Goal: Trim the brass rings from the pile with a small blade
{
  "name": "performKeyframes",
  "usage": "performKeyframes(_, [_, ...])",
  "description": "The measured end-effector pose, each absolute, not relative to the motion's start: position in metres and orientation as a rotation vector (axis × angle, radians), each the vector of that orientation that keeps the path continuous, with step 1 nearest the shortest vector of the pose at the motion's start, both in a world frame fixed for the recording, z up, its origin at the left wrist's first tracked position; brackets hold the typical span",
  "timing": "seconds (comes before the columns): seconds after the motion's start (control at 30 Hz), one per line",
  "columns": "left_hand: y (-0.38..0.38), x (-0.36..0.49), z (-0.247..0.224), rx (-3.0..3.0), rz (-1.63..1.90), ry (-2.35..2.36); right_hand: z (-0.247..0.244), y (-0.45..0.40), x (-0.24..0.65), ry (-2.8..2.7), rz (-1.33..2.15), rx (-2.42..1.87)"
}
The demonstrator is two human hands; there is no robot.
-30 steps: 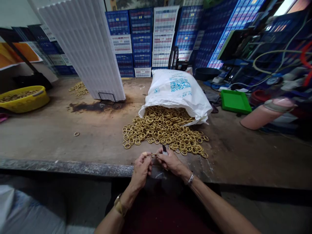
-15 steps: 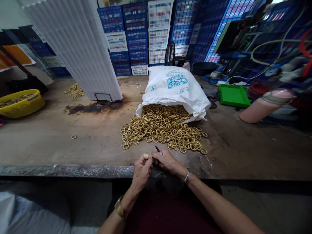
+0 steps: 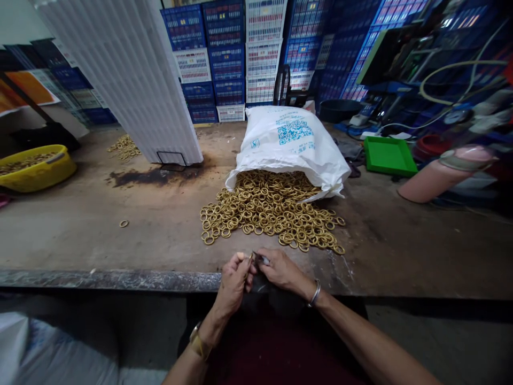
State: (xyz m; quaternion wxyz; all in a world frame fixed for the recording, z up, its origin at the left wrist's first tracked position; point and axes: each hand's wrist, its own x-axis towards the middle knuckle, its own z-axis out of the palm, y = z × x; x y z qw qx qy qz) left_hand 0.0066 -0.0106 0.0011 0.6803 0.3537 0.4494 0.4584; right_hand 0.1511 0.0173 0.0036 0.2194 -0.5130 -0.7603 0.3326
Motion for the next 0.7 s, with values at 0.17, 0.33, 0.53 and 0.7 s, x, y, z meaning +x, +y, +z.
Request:
performKeyframes(0.17, [-0.011,0.006,-0.002,0.879,1.034,1.044,0.007,0.014,0.151,-2.280,0.836,-1.434])
performKeyframes(0.33, [-0.011,0.006,-0.007,0.925,1.030,1.093,0.008,0.015,0.151,-2.336,0.825,-1.439])
performKeyframes(0.53, [-0.017,0.004,0.004,0.894,0.993,1.009,0.011,0.025,0.149,-2.461,0.645,-1.650])
performKeyframes(0.7, [-0.020,0.003,0.018,0.694,0.988,0.771,0.004,0.045,0.143,-2.365,0.414,-1.843])
